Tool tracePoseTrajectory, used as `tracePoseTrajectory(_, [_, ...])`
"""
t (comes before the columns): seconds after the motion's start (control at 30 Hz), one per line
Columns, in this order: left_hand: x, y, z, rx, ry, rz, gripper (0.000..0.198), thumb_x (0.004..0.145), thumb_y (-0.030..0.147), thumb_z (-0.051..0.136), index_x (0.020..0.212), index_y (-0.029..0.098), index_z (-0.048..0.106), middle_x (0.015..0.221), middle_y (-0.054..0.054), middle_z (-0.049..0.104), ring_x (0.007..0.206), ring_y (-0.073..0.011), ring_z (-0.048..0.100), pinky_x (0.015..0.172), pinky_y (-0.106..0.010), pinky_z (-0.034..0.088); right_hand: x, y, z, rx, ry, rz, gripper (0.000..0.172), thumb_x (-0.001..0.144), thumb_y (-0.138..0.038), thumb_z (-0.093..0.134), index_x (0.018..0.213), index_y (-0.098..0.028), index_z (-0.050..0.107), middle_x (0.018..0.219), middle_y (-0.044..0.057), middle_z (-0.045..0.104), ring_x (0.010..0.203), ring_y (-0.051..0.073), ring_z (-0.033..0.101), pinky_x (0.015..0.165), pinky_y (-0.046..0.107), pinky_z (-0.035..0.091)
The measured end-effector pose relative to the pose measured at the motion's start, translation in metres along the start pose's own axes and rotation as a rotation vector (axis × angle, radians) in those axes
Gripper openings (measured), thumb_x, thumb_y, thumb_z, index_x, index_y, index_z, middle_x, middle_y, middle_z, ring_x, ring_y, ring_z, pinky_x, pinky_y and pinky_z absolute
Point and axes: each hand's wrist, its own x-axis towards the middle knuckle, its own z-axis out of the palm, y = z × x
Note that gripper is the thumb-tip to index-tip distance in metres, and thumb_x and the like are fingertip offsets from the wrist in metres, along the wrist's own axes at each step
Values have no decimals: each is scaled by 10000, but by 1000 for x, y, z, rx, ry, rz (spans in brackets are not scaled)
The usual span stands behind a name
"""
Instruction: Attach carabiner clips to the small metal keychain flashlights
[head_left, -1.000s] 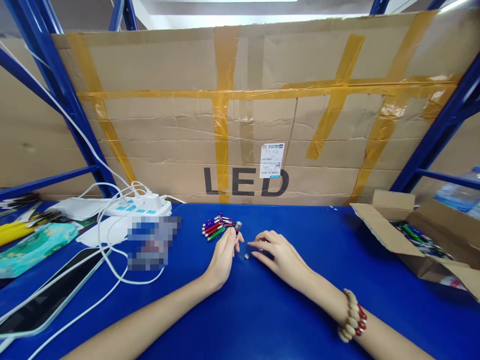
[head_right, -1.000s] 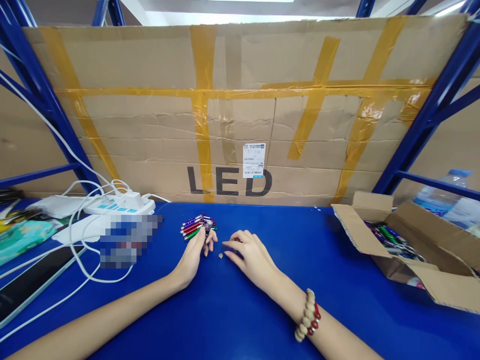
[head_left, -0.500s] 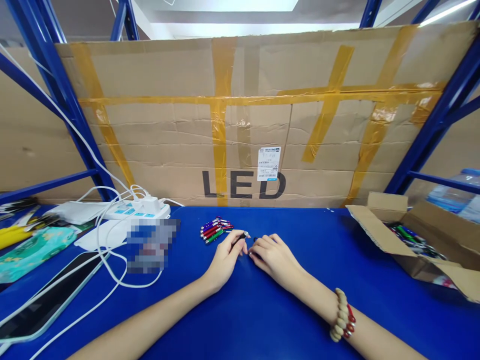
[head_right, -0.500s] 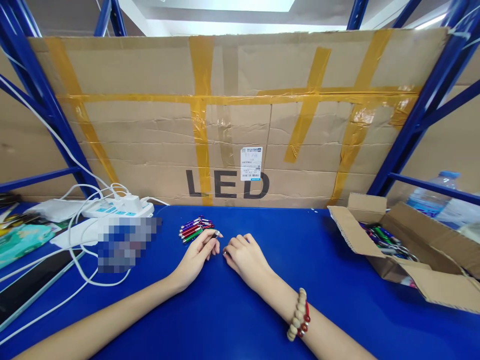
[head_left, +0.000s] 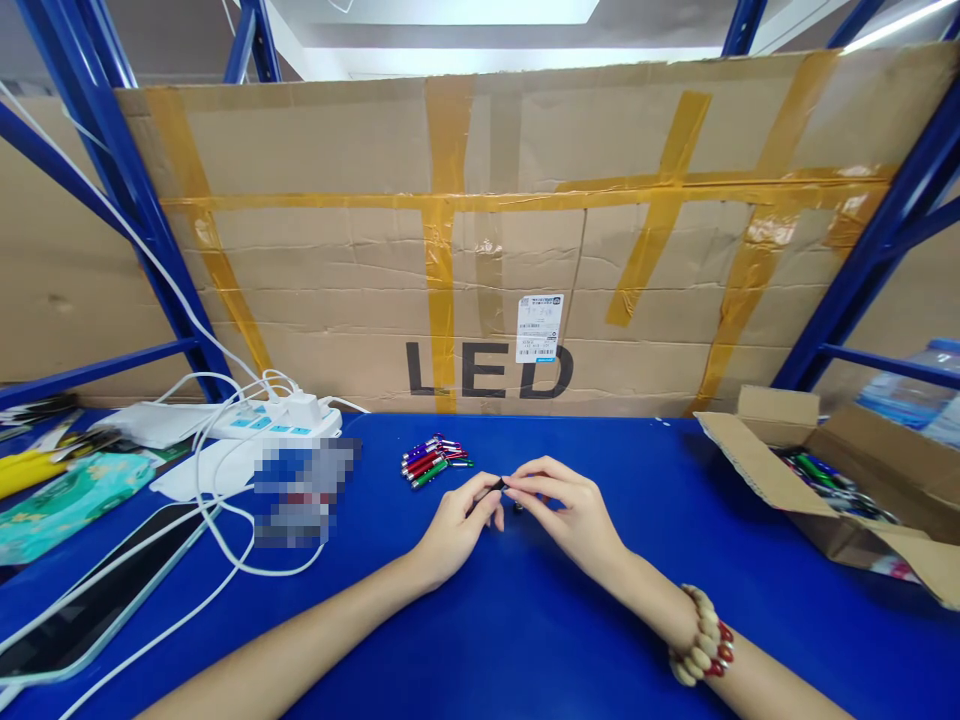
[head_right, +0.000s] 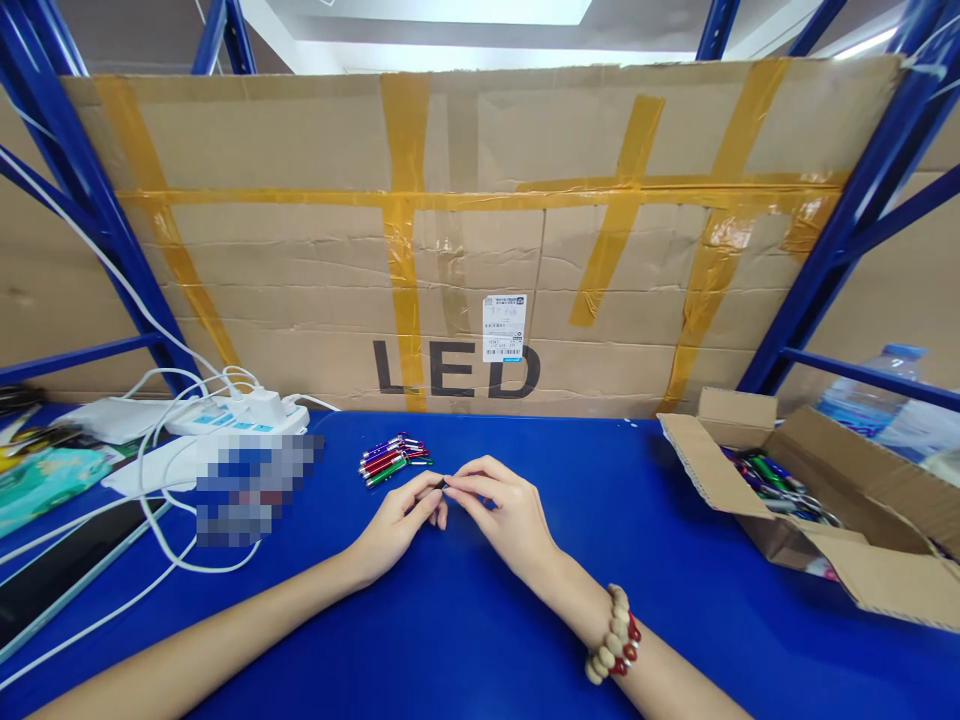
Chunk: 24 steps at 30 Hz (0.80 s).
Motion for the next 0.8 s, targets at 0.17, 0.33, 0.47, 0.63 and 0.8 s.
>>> tracePoseTrajectory(0.17, [3, -3, 1, -23, 78, -42, 220, 868, 351, 387, 946, 177, 497, 645, 14, 527, 603, -121, 462, 595, -229, 363, 2, 7, -5, -89, -80, 97, 208, 831, -343, 536, 921, -223, 679, 875, 40, 640, 677, 120, 597, 523, 202, 467])
tracePoseTrajectory(0.33, [3, -5, 1, -29, 113, -82, 164, 854, 314, 400, 937, 191, 471, 696, 9, 530, 608, -117, 461, 556, -219, 350, 2, 17, -12, -279, -410, 126, 123, 770, -267, 625, 876, -269, 687, 921, -1, 636, 673, 119, 607, 574, 216, 456])
tracePoseTrajectory(0.47, [1, -3, 1, 9, 76, -73, 187, 870, 311, 376, 949, 187, 493, 733, -1, 530, 641, -118, 463, 552, -215, 342, 1, 23, -8, -248, -436, 117, 116, 784, -160, 595, 789, -213, 698, 809, 20, 651, 733, 145, 614, 632, 230, 463])
tracePoseTrajectory(0.63, [1, -4, 1, 17, 48, -56, 235, 881, 330, 358, 946, 177, 525, 744, -6, 518, 650, -118, 460, 547, -213, 337, 2, 27, -5, -125, -377, 235, 44, 707, -181, 680, 740, -167, 704, 699, 37, 669, 617, 147, 618, 565, 227, 473])
tracePoseTrajectory(0.8, [2, -7, 0, -11, 21, -49, 259, 886, 352, 345, 952, 169, 516, 716, 0, 511, 611, -110, 450, 536, -212, 331, 3, 28, -5, -27, -373, 338, 36, 681, -172, 687, 707, -181, 710, 688, 26, 703, 605, 155, 642, 555, 228, 480])
